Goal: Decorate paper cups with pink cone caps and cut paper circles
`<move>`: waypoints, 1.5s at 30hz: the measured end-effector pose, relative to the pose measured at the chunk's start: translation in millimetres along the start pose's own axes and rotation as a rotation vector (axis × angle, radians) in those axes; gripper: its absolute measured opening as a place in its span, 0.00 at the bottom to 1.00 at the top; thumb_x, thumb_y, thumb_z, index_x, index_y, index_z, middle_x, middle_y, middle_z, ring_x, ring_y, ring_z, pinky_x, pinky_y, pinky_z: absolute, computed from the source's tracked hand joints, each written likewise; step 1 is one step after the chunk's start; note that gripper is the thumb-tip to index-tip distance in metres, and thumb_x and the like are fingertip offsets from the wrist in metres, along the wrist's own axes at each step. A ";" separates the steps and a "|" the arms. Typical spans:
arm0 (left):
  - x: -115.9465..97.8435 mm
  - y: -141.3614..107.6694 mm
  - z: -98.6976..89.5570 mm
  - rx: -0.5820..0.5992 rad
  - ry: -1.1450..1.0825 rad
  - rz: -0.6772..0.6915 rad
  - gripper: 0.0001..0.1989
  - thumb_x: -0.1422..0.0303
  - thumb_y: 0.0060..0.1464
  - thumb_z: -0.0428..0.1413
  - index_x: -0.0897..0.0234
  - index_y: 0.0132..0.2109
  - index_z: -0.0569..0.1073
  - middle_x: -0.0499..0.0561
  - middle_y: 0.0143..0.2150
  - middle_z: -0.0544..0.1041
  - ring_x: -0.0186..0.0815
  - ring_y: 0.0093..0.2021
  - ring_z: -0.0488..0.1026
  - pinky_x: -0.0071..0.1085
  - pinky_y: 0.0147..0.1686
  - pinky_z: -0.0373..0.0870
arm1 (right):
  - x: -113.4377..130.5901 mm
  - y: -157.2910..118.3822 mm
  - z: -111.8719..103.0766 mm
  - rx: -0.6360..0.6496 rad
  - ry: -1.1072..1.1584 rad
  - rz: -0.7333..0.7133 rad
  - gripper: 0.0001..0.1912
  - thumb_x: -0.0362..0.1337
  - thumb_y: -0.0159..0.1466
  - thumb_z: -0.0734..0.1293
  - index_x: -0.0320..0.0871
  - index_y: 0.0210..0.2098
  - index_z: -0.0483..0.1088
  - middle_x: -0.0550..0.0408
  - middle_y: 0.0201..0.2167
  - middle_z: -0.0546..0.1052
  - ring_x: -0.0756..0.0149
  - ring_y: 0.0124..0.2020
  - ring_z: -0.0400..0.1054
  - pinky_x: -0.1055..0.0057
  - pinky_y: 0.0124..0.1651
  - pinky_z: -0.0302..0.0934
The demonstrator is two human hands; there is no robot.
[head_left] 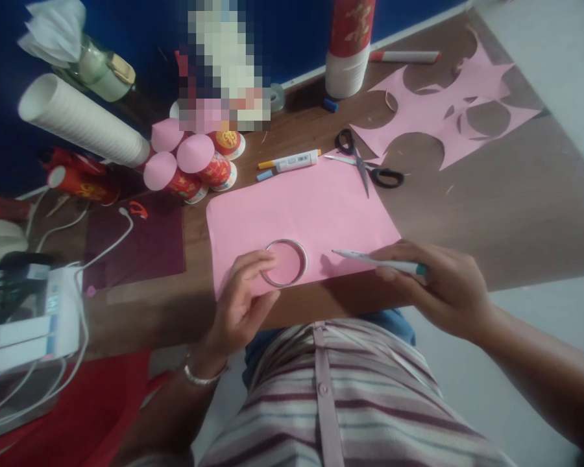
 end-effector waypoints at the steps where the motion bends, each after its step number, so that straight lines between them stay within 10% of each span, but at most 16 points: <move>1: -0.9 4.8 -4.4 0.035 0.085 -0.002 0.25 0.67 0.64 0.59 0.57 0.66 0.66 0.60 0.64 0.68 0.47 0.66 0.66 0.52 0.65 0.68 | -1.4 -0.1 -0.4 -0.005 0.011 0.016 0.07 0.35 0.68 0.69 0.51 0.45 0.77 0.56 0.35 0.84 0.65 0.28 0.77 0.70 0.30 0.68; 12: 23.8 52.0 2.8 0.574 0.329 0.179 0.41 0.59 0.60 0.64 0.59 0.74 0.55 0.63 0.72 0.63 0.51 0.73 0.59 0.55 0.71 0.60 | -67.6 6.2 25.8 -0.321 0.847 0.537 0.11 0.46 0.63 0.75 0.47 0.40 0.79 0.59 0.26 0.77 0.70 0.26 0.71 0.75 0.25 0.67; 45: 28.5 54.9 11.7 0.612 0.270 0.185 0.37 0.58 0.58 0.65 0.59 0.70 0.64 0.61 0.68 0.70 0.49 0.71 0.63 0.53 0.70 0.60 | -70.3 6.8 31.1 -0.238 0.816 0.559 0.08 0.43 0.65 0.74 0.46 0.41 0.79 0.60 0.26 0.78 0.71 0.26 0.73 0.75 0.29 0.70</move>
Point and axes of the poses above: each hand's wrist, its own y-axis towards the middle knuckle, its own z-axis out of the palm, x = y × z, the point moved 8 cm from there along y, towards the middle knuckle
